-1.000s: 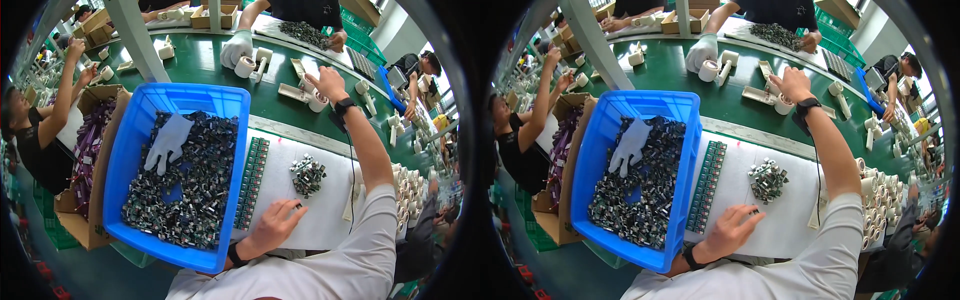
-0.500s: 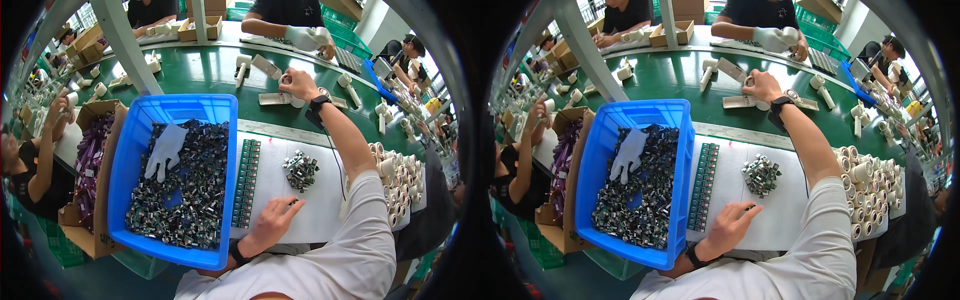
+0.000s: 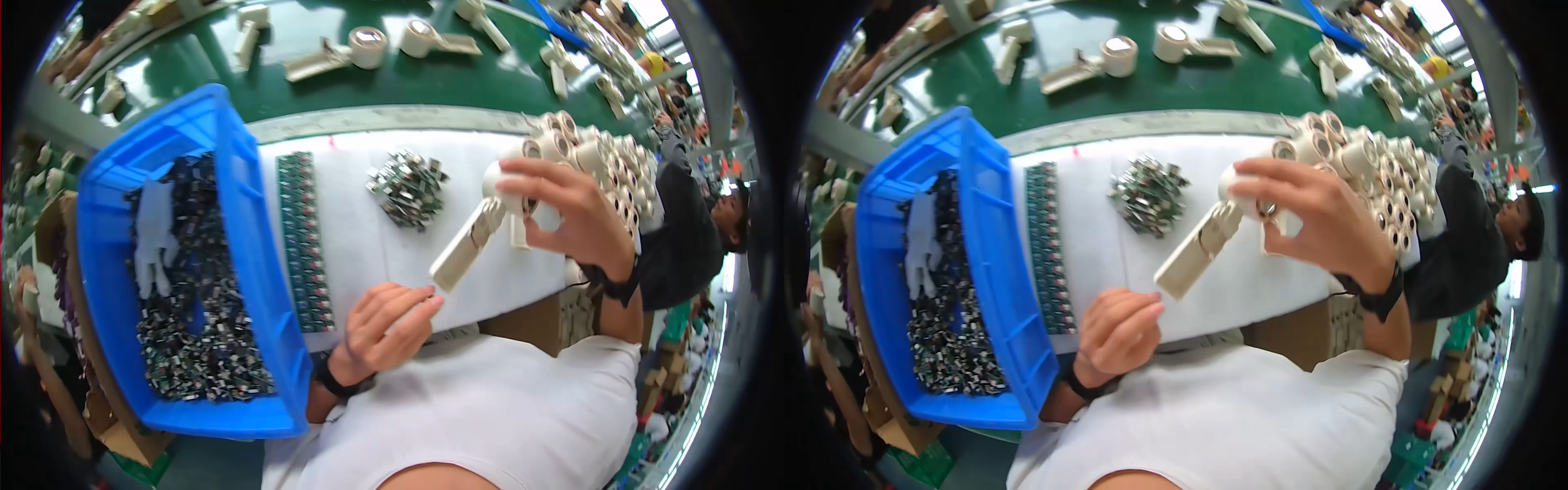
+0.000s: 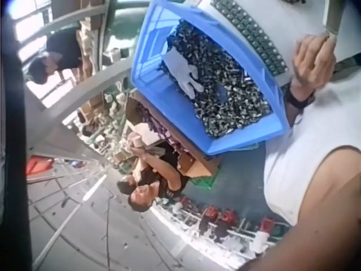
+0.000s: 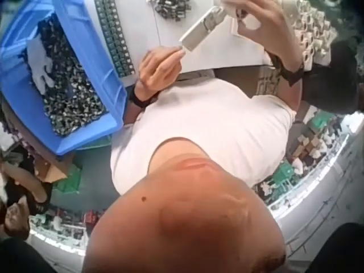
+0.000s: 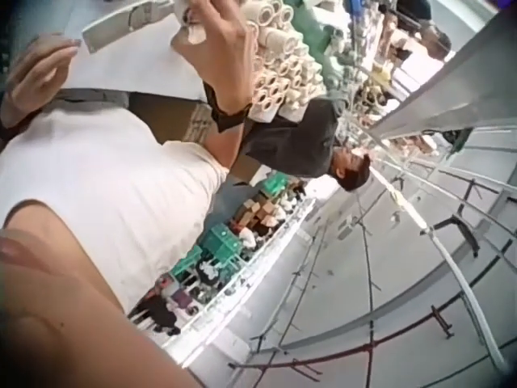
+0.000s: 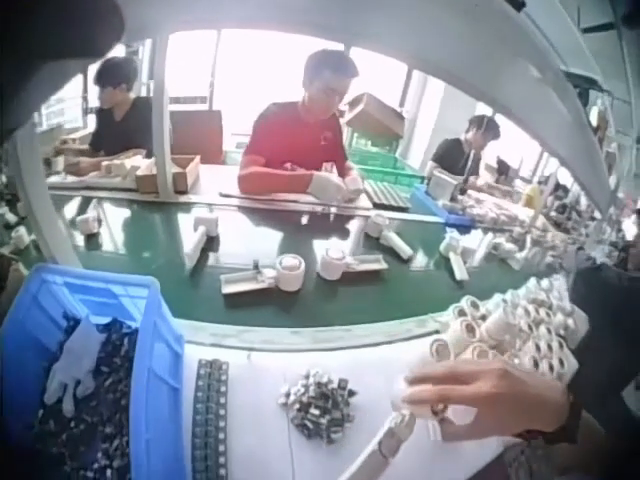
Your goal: The person picks up a circuit board and a fan housing, connects the board to the internal wires by hand, and presses the board into the housing. After fitting the components together, the person places the assembled fan onto a stack and reaches for another circuit board.
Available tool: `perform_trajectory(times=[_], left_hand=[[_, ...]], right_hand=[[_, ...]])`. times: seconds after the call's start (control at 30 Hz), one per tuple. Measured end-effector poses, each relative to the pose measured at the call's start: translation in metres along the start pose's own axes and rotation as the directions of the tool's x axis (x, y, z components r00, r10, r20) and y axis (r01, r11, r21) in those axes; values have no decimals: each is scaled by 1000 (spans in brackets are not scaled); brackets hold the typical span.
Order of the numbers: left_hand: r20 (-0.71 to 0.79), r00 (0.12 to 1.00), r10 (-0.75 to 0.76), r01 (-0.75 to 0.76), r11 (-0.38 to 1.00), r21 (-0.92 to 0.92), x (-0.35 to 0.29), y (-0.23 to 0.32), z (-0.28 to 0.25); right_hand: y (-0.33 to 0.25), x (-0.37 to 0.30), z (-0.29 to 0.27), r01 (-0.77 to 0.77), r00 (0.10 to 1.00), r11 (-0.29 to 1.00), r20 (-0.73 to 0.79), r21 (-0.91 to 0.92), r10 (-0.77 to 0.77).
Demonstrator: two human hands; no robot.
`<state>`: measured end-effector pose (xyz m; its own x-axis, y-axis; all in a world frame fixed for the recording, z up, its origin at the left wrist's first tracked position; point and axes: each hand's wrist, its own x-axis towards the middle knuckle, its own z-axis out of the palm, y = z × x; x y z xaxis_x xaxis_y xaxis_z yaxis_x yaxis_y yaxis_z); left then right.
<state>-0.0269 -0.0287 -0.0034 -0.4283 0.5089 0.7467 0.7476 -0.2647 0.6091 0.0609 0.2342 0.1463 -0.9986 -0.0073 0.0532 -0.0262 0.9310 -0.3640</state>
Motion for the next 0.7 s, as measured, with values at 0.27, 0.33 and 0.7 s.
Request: perform_trajectory(times=[0.27, 0.33, 0.7], left_hand=[[95, 978, -184, 197, 969, -149, 7, 2, 3], [201, 948, -246, 288, 933, -217, 6, 8, 5], [370, 892, -260, 356, 908, -221, 8, 8, 10]], right_hand=[[-20, -53, 79, -124, 965, 988, -243, -87, 100], [-27, -56, 83, -116, 956, 991, -277, -72, 92], [-49, -54, 103, -265, 951, 964, -155, 35, 267]])
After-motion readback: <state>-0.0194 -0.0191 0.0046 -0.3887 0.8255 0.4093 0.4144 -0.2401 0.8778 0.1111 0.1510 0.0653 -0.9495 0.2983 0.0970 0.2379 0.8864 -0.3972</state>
